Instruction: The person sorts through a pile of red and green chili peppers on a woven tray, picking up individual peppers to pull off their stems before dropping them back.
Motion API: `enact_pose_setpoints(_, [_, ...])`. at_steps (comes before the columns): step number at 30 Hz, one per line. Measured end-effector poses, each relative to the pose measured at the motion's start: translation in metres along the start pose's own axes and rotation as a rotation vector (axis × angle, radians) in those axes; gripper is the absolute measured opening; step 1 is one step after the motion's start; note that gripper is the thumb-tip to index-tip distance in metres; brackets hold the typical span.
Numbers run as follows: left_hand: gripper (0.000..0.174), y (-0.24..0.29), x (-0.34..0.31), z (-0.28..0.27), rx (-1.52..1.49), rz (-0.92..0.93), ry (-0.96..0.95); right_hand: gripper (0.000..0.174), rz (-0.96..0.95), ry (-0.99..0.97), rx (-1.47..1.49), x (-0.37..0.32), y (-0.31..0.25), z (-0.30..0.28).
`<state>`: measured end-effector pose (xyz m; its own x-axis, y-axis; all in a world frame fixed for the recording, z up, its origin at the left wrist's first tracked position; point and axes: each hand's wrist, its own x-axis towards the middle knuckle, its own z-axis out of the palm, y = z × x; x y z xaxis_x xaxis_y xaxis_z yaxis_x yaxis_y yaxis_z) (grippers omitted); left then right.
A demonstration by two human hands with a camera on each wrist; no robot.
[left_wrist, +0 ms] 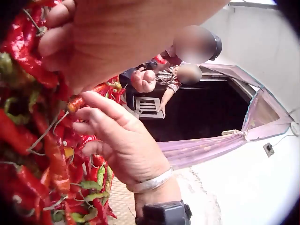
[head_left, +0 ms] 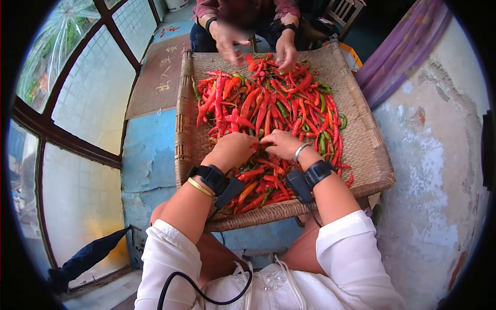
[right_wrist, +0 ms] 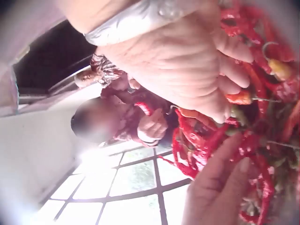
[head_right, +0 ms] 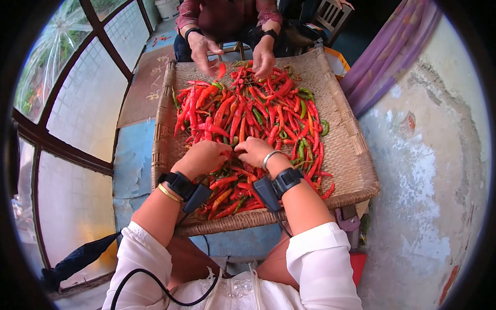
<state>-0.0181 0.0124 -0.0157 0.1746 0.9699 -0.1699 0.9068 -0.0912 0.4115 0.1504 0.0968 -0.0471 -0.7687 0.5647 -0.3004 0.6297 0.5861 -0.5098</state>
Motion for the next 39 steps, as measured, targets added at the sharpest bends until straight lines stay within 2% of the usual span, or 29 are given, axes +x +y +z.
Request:
enact_pose_setpoints(2, [0.021, 0.000, 0.000, -0.001, 0.018, 0.008, -0.033, 0.033, 0.044, -0.030, -0.001, 0.003, 0.005, 0.008])
enact_pose_setpoints(4, [0.023, -0.001, -0.001, -0.004, 0.038, 0.007, -0.064, 0.029, -0.041, 0.106, -0.018, 0.005, 0.008, 0.011])
enact_pose_setpoints(5, [0.023, 0.000, 0.000, -0.005, 0.042, 0.010, -0.067, 0.029, -0.039, 0.109, -0.014, 0.005, 0.007, 0.008])
enact_pose_setpoints(7, [0.025, 0.002, 0.002, -0.007, 0.080, -0.036, 0.002, 0.022, 0.016, 0.254, 0.335, 0.003, 0.003, -0.004])
enact_pose_setpoints(8, [0.025, 0.004, 0.001, -0.009, 0.081, -0.037, 0.006, 0.022, 0.012, 0.255, 0.333, 0.000, -0.002, -0.009])
enact_pose_setpoints(10, [0.021, 0.008, 0.001, -0.012, -0.041, -0.019, 0.266, 0.015, -0.022, 0.257, 0.591, -0.009, -0.014, -0.022])
enact_pose_setpoints(11, [0.021, 0.009, 0.001, -0.012, -0.041, -0.019, 0.268, 0.014, -0.016, 0.174, 0.636, -0.019, -0.027, -0.033])
enact_pose_setpoints(12, [0.021, 0.010, 0.002, -0.012, -0.086, 0.051, 0.361, 0.014, -0.017, 0.174, 0.634, -0.025, -0.033, -0.038])
enact_pose_setpoints(13, [0.021, 0.010, 0.002, -0.011, -0.132, 0.121, 0.453, 0.014, -0.030, 0.010, 0.736, -0.032, -0.036, -0.041])
enact_pose_setpoints(14, [0.021, 0.009, 0.002, -0.010, -0.135, 0.120, 0.453, 0.014, -0.042, -0.156, 0.836, -0.038, -0.039, -0.045])
enact_pose_setpoints(15, [0.022, 0.008, 0.003, -0.009, -0.118, 0.144, 0.315, 0.014, -0.082, -0.217, 0.831, -0.044, -0.043, -0.052])
enact_pose_setpoints(16, [0.023, 0.007, 0.003, -0.009, -0.099, 0.168, 0.178, 0.014, -0.081, -0.219, 0.829, -0.050, -0.043, -0.057])
enact_pose_setpoints(20, [0.022, 0.000, 0.001, -0.006, -0.023, 0.107, 0.239, 0.015, -0.009, -0.151, 0.868, -0.061, -0.020, -0.079])
enact_pose_setpoints(22, [0.021, -0.002, 0.001, -0.006, 0.013, 0.059, 0.242, 0.021, -0.071, 0.246, 0.994, -0.059, -0.014, -0.087])
enact_pose_setpoints(23, [0.020, -0.002, 0.000, -0.006, 0.052, 0.011, 0.241, 0.021, -0.071, 0.244, 0.993, -0.055, -0.018, -0.086])
enact_pose_setpoints(25, [0.022, -0.003, 0.001, -0.004, 0.062, -0.015, 0.207, 0.026, -0.056, 0.739, 1.268, -0.046, -0.031, -0.084])
enact_pose_setpoints(26, [0.024, -0.003, 0.002, -0.004, 0.073, -0.039, 0.174, 0.026, -0.056, 0.740, 1.272, -0.039, -0.022, -0.078])
enact_pose_setpoints(28, [0.023, -0.003, 0.002, -0.005, 0.077, -0.044, 0.147, 0.036, 0.104, 0.618, 0.791, -0.013, 0.011, -0.052])
enact_pose_setpoints(30, [0.023, -0.003, 0.003, -0.003, 0.076, -0.047, 0.124, 0.039, 0.012, 0.414, 0.492, 0.002, 0.017, -0.033])
enact_pose_setpoints(32, [0.022, -0.005, 0.004, 0.001, 0.082, -0.043, 0.167, 0.039, -0.062, 0.293, 0.352, 0.005, 0.002, -0.022])
enact_pose_setpoints(34, [0.022, -0.005, 0.001, 0.004, 0.097, -0.025, 0.160, 0.035, -0.147, 0.356, 0.043, 0.017, 0.015, 0.003])
enact_pose_setpoints(35, [0.022, -0.004, 0.003, 0.002, 0.112, 0.002, 0.163, 0.031, -0.087, 0.303, 0.034, 0.013, 0.006, 0.002])
enact_pose_setpoints(39, [0.022, -0.006, 0.005, 0.009, 0.142, 0.029, 0.164, 0.029, -0.063, 0.317, 0.007, 0.018, 0.007, 0.019])
